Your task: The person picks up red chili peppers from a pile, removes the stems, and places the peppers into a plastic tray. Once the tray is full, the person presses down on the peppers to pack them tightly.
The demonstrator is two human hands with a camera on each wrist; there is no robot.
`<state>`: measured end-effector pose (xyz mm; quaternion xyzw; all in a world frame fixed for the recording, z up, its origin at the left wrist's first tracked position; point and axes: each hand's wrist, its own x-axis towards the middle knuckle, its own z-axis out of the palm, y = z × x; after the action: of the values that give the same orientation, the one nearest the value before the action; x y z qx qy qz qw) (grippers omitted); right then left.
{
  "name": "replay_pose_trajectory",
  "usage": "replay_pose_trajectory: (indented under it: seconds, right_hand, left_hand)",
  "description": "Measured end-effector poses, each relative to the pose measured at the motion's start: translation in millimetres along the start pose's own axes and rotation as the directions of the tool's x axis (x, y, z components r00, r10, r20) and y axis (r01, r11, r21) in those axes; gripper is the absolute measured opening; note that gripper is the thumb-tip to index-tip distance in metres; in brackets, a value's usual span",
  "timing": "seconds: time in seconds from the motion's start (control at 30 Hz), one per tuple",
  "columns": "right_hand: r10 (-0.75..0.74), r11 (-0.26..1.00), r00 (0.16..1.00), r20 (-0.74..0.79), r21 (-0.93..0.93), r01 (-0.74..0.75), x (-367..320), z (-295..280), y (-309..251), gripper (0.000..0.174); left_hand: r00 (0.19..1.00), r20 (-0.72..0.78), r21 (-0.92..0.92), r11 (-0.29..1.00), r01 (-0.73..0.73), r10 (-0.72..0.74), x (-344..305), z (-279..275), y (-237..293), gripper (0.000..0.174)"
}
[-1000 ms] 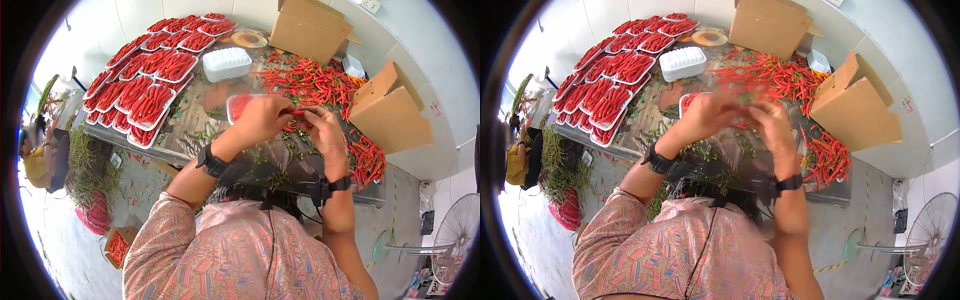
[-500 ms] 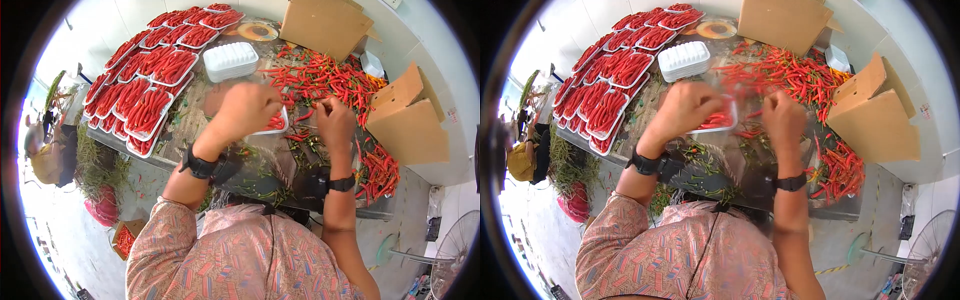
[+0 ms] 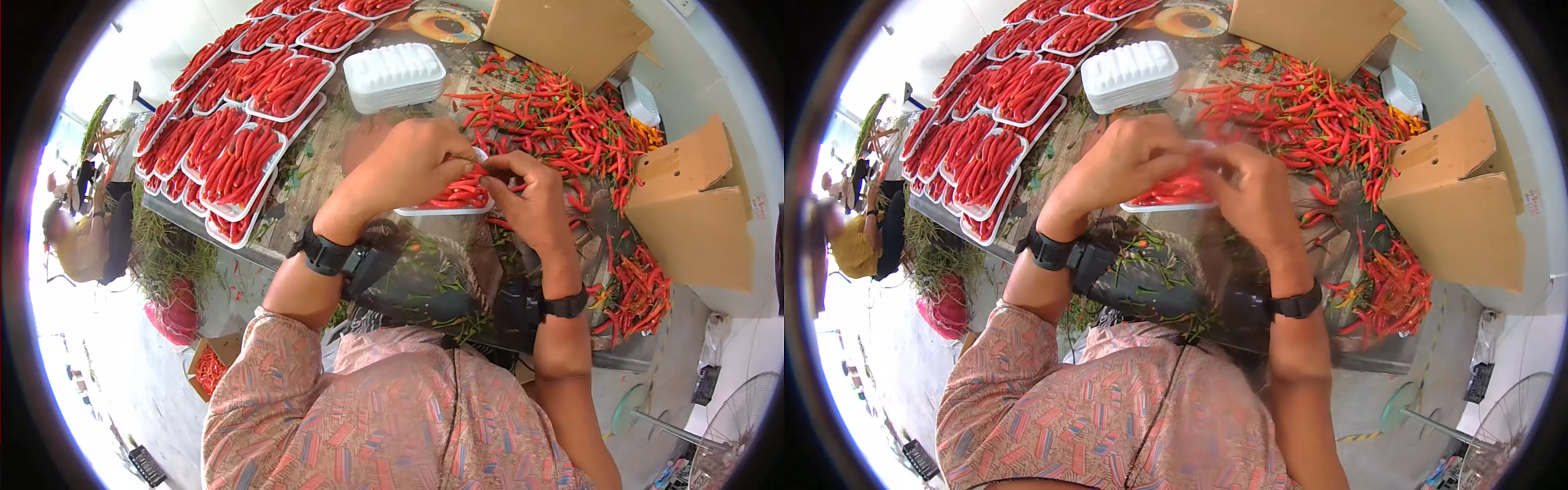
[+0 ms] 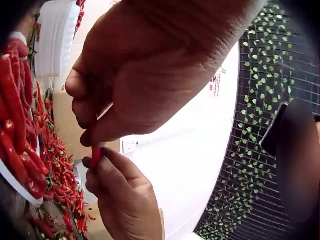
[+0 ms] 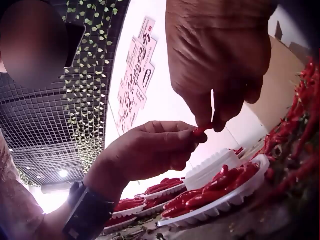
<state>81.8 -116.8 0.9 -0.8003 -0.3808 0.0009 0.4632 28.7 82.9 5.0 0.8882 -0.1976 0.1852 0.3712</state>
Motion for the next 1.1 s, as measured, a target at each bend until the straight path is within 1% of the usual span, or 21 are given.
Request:
replay_pose_trajectory:
  seconds: [0.1, 0.13, 0.17, 0.2, 0.23, 0.3, 0.33, 0.4, 0.47, 0.5, 0.53, 0.6, 0.63, 0.7, 0.8, 0.87, 0.9, 0.97, 1.1]
  right_hand:
    - [-0.014, 0.999, 1.0, -0.02, 0.052, 0.015, 0, 1, 10, 0.014]
    - [-0.041, 0.999, 0.998, -0.043, 0.024, 0.042, 2, -1, 12, 0.014]
    - [-0.068, 0.998, 0.996, -0.064, -0.006, 0.067, 3, -3, 14, 0.015]
    - [-0.064, 0.998, 0.996, -0.065, -0.002, 0.064, 2, -3, 17, 0.015]
    - [-0.061, 0.998, 0.996, -0.062, 0.004, 0.062, 2, -3, 20, 0.015]
    - [-0.051, 0.999, 0.997, -0.061, 0.012, 0.052, 0, -2, 23, 0.016]
    - [-0.048, 0.999, 0.997, -0.058, 0.013, 0.048, 0, -2, 24, 0.016]
    - [-0.041, 0.999, 0.997, -0.061, 0.015, 0.042, -1, -1, 26, 0.015]
    - [-0.096, 0.995, 0.994, -0.047, -0.019, 0.095, -2, -1, 28, 0.015]
    - [-0.093, 0.996, 0.994, -0.051, -0.017, 0.092, -2, 0, 28, 0.015]
    - [-0.08, 0.996, 0.996, -0.028, -0.028, 0.079, -3, 0, 27, 0.018]
    - [-0.068, 0.997, 0.998, -0.004, -0.04, 0.067, -3, -1, 27, 0.021]
    - [-0.083, 0.995, 0.997, -0.003, -0.057, 0.082, -3, 0, 28, 0.021]
    - [-0.097, 0.993, 0.995, -0.002, -0.073, 0.097, -3, 1, 28, 0.021]
    - [-0.089, 0.99, 0.996, 0.009, -0.112, 0.09, -3, 3, 25, 0.021]
    - [-0.084, 0.988, 0.996, 0.02, -0.126, 0.085, -3, 5, 24, 0.022]
    - [-0.083, 0.988, 0.996, 0.019, -0.126, 0.085, -3, 6, 25, 0.022]
    - [-0.159, 0.984, 0.987, -0.033, -0.088, 0.156, -2, 9, 27, 0.015]
    - [-0.174, 0.983, 0.982, -0.068, -0.074, 0.169, -1, 14, 28, 0.015]
  left_hand:
    - [1.0, -0.008, -0.007, 1.0, 0.024, -0.024, -1, 1, -2, 0.014]
    - [1.0, -0.003, -0.005, 1.0, 0.026, -0.026, -1, -1, -2, 0.014]
    - [0.995, 0.007, -0.023, 0.994, 0.104, -0.104, -1, -3, -1, 0.014]
    - [0.983, 0.019, -0.04, 0.983, 0.182, -0.181, -2, -4, -2, 0.013]
    - [0.983, 0.024, -0.04, 0.982, 0.184, -0.183, -2, -3, -4, 0.013]
    - [0.993, 0.026, 0.013, 0.993, 0.117, -0.117, -2, -1, -11, 0.01]
    - [0.993, 0.032, 0.011, 0.993, 0.117, -0.117, -2, -1, -12, 0.01]
    - [0.986, -0.007, 0.057, 0.984, 0.168, -0.168, -3, -2, -11, 0.01]
    - [0.984, 0.019, 0.081, 0.982, 0.172, -0.175, -2, -5, -11, 0.01]
    - [0.982, 0.039, 0.102, 0.979, 0.179, -0.184, -3, -6, -10, 0.01]
    - [0.982, 0.043, 0.102, 0.979, 0.178, -0.183, -3, -5, -10, 0.01]
    - [0.969, 0.063, 0.051, 0.971, 0.235, -0.238, -4, -3, -11, 0.009]
    - [0.969, 0.063, 0.052, 0.971, 0.234, -0.237, -5, -2, -12, 0.009]
    - [0.977, 0.096, 0.092, 0.979, 0.181, -0.19, -5, -2, -15, 0.01]
    - [0.965, 0.139, 0.138, 0.969, 0.203, -0.221, -5, -5, -11, 0.01]
    - [0.964, 0.142, 0.141, 0.968, 0.206, -0.225, -5, -3, -11, 0.01]
    - [0.963, 0.142, 0.144, 0.967, 0.21, -0.23, -5, -2, -12, 0.01]
    - [0.961, 0.15, 0.143, 0.967, 0.212, -0.233, -6, -1, -11, 0.01]
    - [0.964, 0.158, 0.123, 0.973, 0.193, -0.212, -7, 2, -15, 0.011]
